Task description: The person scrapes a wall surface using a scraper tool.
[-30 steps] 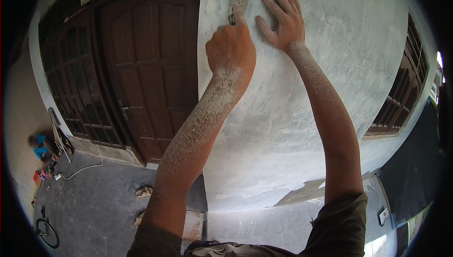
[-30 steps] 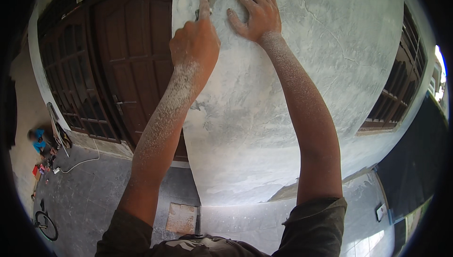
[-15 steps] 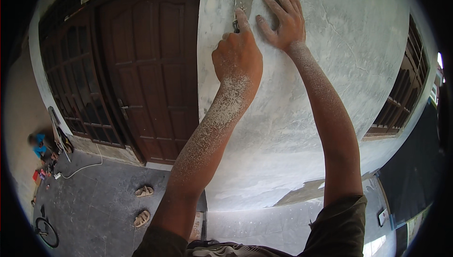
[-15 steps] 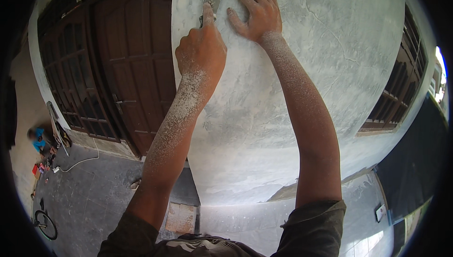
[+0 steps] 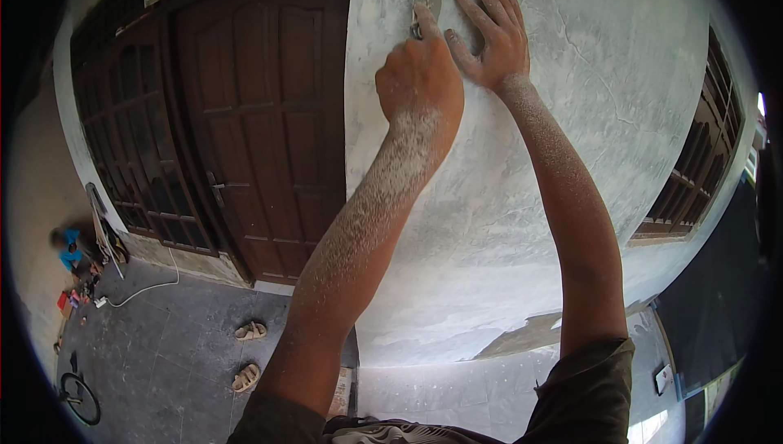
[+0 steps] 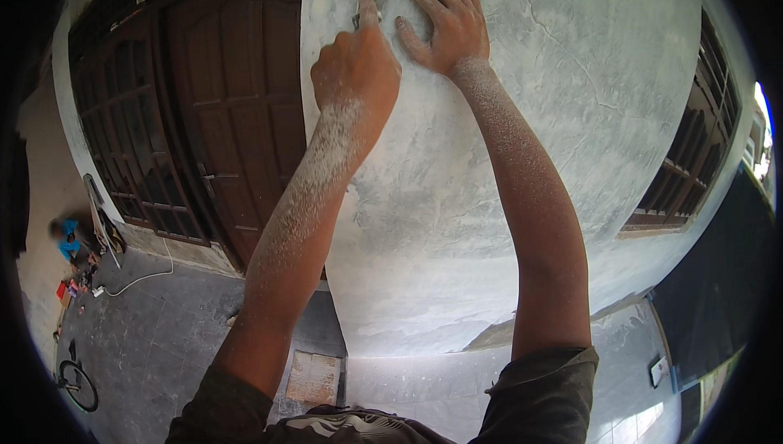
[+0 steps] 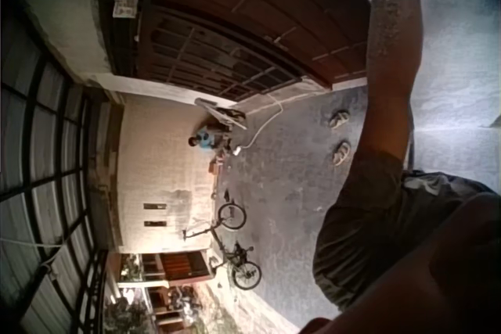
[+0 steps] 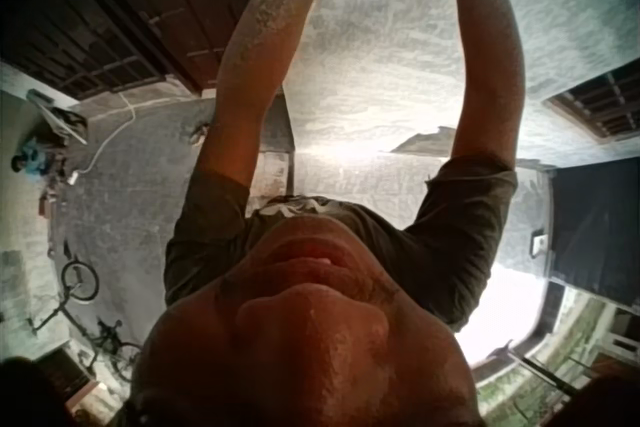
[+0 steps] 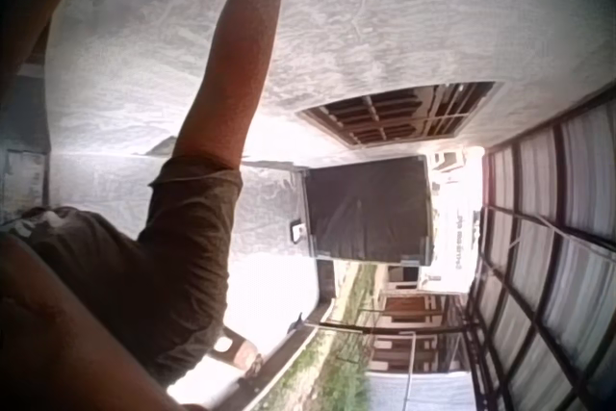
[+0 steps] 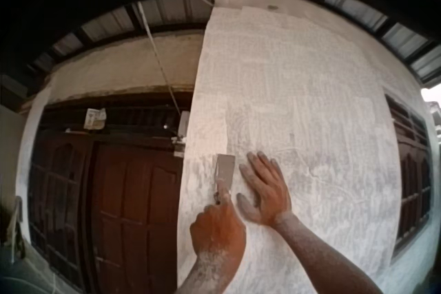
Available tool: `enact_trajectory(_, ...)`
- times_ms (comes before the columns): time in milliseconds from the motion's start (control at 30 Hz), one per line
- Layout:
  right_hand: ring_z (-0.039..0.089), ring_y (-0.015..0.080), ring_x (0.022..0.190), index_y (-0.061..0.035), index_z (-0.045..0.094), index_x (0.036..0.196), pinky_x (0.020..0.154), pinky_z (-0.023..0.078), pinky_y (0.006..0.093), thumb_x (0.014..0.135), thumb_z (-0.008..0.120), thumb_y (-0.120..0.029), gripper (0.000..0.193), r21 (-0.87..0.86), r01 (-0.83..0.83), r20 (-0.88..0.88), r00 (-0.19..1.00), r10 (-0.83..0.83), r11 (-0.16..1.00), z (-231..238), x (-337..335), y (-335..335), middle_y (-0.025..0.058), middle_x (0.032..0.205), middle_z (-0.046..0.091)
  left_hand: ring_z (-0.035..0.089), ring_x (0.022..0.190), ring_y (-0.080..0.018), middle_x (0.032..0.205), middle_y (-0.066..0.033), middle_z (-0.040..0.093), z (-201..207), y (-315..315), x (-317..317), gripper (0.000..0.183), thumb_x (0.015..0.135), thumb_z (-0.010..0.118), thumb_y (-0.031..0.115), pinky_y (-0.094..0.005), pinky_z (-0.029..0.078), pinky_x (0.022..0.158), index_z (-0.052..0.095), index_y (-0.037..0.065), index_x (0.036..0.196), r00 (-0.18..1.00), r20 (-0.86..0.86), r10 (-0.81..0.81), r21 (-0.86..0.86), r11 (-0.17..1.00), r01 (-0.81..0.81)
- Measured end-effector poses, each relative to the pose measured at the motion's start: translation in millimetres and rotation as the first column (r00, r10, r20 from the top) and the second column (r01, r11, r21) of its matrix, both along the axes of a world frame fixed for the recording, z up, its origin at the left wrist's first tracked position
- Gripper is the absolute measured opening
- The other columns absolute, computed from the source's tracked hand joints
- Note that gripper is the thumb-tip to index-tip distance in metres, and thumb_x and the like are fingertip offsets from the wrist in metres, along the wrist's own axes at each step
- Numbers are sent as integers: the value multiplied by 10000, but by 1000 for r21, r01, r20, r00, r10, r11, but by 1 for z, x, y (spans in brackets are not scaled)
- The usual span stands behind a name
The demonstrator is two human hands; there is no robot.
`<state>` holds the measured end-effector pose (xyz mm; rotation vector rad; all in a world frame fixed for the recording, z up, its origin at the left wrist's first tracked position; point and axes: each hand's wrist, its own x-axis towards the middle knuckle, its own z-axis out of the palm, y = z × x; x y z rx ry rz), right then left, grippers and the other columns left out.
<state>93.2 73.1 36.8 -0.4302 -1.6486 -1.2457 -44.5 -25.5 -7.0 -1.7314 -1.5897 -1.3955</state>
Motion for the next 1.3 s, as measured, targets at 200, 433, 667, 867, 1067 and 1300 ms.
enact_trajectory(200, 356, 285, 1445, -206, 583, 1386, 1202, 252, 514, 827, 677, -319, 578, -13, -1, -4, 1000, 1, 1000, -2, 3, 0, 56, 1534, 439, 719, 915, -312, 964, -207, 708, -4, -13, 2, 597, 958, 579, 138, -403, 597, 760, 349, -36, 1481, 1000, 0, -20, -55, 998, 20)
enact_trajectory(433, 362, 285, 1443, -196, 588, 1383, 1202, 251, 512, 811, 684, -311, 591, -13, 2, -11, 1000, -2, 1000, 0, 0, 0, 59, 1523, 455, 732, 832, -361, 864, -231, 709, 2, 13, -1, 543, 969, 550, 160, -464, 594, 677, 393, 24, 1471, 999, 26, -38, 137, 990, 34)
enact_trajectory(667, 363, 280, 1443, -196, 596, 1372, 1201, 252, 514, 809, 689, -315, 583, -17, -18, -8, 1000, 18, 1000, -2, 6, 1, 53, 1526, 453, 730, 788, -353, 848, -219, 707, -22, -1, 2, 528, 977, 535, 167, -459, 594, 647, 400, 29, 1469, 1000, -11, -24, -64, 998, 23)
enact_trajectory(867, 363, 280, 1443, -195, 598, 1370, 1202, 249, 515, 811, 682, -319, 579, -27, -17, -12, 1000, 17, 999, -3, 2, 2, 52, 1525, 453, 720, 870, -334, 943, -234, 691, 3, 7, -3, 605, 968, 558, 162, -429, 588, 744, 324, 14, 1505, 999, -17, -30, 27, 999, 31)
enact_trajectory(1067, 356, 272, 1447, -201, 590, 1381, 1207, 242, 513, 815, 680, -321, 585, -19, -8, -16, 1000, 8, 1000, -2, 3, 5, 47, 1529, 449, 723, 758, -355, 794, -197, 699, -20, 12, -8, 514, 987, 512, 207, -460, 583, 635, 415, 63, 1470, 998, -44, 37, 60, 998, -34)
enact_trajectory(1300, 354, 270, 1449, -201, 588, 1382, 1208, 242, 512, 819, 675, -311, 581, -16, -21, -14, 1000, 21, 1000, -1, 3, 2, 48, 1519, 461, 724, 833, -345, 898, -223, 696, -5, 7, -10, 618, 942, 593, 139, -444, 589, 709, 345, 23, 1496, 997, -65, -34, 22, 999, 35)
